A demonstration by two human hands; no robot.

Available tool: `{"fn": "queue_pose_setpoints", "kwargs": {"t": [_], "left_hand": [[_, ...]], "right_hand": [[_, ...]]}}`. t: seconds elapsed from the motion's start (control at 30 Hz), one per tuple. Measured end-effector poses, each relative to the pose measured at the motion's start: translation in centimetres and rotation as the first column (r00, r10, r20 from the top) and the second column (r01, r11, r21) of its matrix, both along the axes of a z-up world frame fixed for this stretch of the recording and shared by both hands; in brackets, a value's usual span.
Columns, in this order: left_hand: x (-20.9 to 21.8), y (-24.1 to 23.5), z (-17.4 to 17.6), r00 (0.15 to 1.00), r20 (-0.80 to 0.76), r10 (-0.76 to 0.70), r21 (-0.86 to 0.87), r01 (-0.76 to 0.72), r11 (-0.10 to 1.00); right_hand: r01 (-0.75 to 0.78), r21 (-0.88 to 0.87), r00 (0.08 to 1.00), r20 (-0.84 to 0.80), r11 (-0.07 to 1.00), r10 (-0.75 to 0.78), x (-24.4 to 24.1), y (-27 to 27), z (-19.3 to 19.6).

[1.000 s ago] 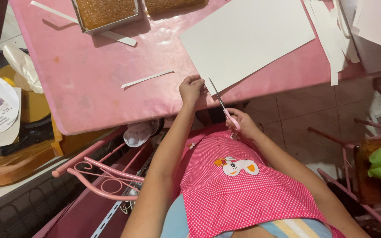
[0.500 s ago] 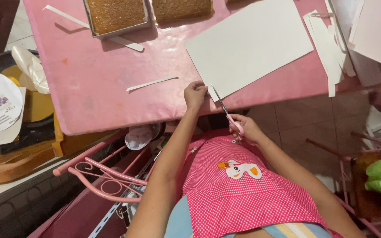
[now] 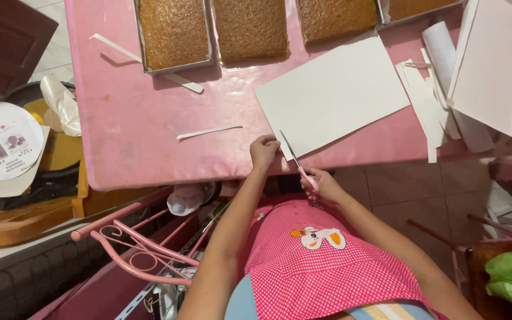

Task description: The person cuts a white rectangular sheet with scissors, folds it into a shallow box shape, and secures the edges with adhesive strips. The person then places a pre-made white box on top of the assembled box and adds more adhesive strips to the edges.

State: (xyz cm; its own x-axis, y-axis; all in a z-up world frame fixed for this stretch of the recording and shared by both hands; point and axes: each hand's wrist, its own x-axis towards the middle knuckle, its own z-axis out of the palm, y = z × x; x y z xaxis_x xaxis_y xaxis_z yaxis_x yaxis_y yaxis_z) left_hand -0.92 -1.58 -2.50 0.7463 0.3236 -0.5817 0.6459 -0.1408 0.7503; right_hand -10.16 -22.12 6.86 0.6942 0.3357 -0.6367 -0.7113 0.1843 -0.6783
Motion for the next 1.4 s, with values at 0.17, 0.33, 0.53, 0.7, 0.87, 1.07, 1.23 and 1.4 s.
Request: {"fn": "queue_pose_setpoints", "kwargs": {"t": [0.17, 0.33, 0.53, 0.7, 0.87, 1.07, 1.23, 1.4], "left_hand": [[-0.2, -0.2, 0.2, 1.000, 0.026, 0.018, -0.006, -0.018, 1.000], [-0.2, -0.2, 0.9, 0.999, 0.020, 0.039, -0.025, -0.039, 0.999], [-0.2, -0.4, 0.8, 0.999, 0.009, 0.041, -0.037, -0.041, 0.998], [-0.2, -0.2, 0.7, 0.998, 0.031, 0.056, -0.071, -0.053, 0.996], [-0.2, 0.0, -0.7, 0.997, 0.044, 0.056, -0.102, -0.051, 0.993], [-0.7, -0.3, -0.3, 0.999, 0.033, 0.032, -0.145, -0.027, 0.989], [-0.7, -0.1, 0.3, 0.999, 0.021, 0.030, -0.138, -0.027, 0.990], [0.0, 0.5, 1.1, 0.997, 0.068, 0.043, -0.243, -0.026, 0.970]], "right_hand": [[0.003, 0.013, 1.000, -0.007, 1.000, -0.002, -0.1, -0.1, -0.3], [0.005, 0.003, 1.000, -0.022, 1.000, -0.005, 0.1, -0.3, 0.2], [0.006, -0.010, 0.999, -0.036, 1.000, -0.006, 0.4, -0.4, 1.0], [0.015, -0.023, 0.999, -0.039, 1.000, -0.016, 0.5, -0.4, 0.1], [0.019, -0.005, 0.999, -0.042, 1.000, -0.019, 0.9, -0.3, 0.0], [0.024, 0.005, 0.999, -0.031, 1.000, -0.024, 2.0, 0.4, -1.2], [0.022, 0.016, 0.999, -0.042, 1.000, -0.022, 2.1, 0.6, -1.2], [0.012, -0.002, 1.000, -0.001, 1.000, -0.012, 2.2, 0.8, 0.6]]}}
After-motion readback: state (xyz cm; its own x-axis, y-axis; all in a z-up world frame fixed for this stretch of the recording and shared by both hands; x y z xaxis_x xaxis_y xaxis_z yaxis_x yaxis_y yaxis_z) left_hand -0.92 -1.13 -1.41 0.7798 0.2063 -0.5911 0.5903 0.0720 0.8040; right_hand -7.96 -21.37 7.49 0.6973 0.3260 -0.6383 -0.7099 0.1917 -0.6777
